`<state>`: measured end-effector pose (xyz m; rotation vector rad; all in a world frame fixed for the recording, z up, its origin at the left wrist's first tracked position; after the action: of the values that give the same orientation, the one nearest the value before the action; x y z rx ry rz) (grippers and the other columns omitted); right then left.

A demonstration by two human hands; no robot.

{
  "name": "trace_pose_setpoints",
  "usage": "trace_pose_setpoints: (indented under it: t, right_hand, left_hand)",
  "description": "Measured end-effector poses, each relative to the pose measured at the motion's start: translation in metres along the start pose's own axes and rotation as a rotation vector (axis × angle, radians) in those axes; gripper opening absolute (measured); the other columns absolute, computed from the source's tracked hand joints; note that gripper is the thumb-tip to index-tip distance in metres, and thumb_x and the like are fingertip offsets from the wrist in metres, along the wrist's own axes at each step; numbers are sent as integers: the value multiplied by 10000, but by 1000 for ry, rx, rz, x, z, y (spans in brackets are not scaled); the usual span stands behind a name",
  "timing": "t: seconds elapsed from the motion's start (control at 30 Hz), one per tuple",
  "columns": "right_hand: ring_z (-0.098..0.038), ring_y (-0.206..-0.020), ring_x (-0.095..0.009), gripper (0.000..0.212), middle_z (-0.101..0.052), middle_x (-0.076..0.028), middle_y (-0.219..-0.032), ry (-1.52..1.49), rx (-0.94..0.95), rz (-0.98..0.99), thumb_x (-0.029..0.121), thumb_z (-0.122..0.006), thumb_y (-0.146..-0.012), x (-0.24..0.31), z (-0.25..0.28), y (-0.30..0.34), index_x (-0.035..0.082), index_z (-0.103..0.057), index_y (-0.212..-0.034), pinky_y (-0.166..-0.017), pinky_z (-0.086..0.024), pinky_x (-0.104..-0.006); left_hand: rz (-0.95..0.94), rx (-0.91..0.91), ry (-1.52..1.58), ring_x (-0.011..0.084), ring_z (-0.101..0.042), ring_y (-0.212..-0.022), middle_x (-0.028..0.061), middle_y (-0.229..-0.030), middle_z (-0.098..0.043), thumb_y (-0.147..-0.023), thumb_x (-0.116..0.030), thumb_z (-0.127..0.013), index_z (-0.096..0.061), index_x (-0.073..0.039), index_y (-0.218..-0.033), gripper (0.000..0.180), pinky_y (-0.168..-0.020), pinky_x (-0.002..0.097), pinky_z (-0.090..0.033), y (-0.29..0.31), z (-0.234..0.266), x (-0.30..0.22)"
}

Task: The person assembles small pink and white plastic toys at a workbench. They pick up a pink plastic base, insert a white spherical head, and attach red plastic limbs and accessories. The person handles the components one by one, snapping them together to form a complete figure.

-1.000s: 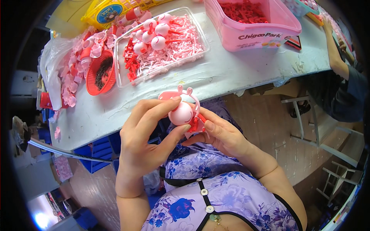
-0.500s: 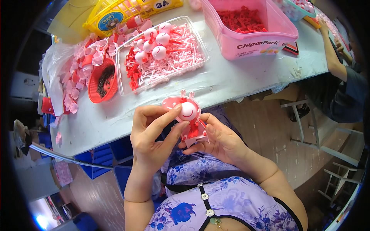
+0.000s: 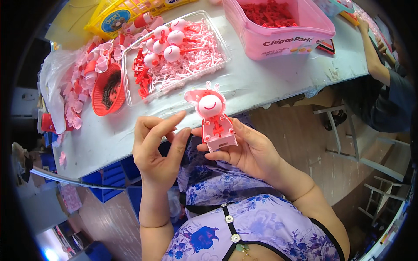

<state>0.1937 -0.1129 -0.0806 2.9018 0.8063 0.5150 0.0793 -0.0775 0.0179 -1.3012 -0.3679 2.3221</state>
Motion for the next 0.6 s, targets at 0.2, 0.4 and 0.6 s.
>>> trace_pose_setpoints:
  t: [0.2,0.4,0.6]
  right_hand:
    - [-571,-1108,-333,453,-504,-225,-1269,38,-14,27,324,-349,-1016,6,-2,-3,-8,-352,-1323,-925,-505,-396]
    - [-573,-1102,-334,444,-493,-229,-1283,74,-43,60,316,-334,-1020,11,4,-1,-9,-357,-1321,-917,-505,-404]
    - [-561,-1118,-340,455,-471,-245,-1305,96,-37,103,312,-292,-1026,20,2,0,-10,-332,-1345,-925,-497,-419]
  left_hand:
    - [-37,-20,-27,91,-480,-732,34,-854,-501,-781,78,-672,-677,16,-979,208,-683,211,-405,-8,0,0]
    - [-71,-19,-328,97,-526,-730,36,-851,-550,-827,-23,-664,-683,-18,-984,158,-672,225,-431,-56,20,19]
    - [38,176,-441,95,-531,-682,35,-794,-592,-821,-44,-654,-677,-14,-985,169,-635,230,-419,-90,18,58]
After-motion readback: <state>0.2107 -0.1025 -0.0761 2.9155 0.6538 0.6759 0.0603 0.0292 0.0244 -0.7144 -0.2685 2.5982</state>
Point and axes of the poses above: each hand's wrist, its own y-axis away from the middle knuckle, its own z-axis out of the back of the hand, x = y × z, the point moved 10 cm from there along -y, towards the middle knuckle
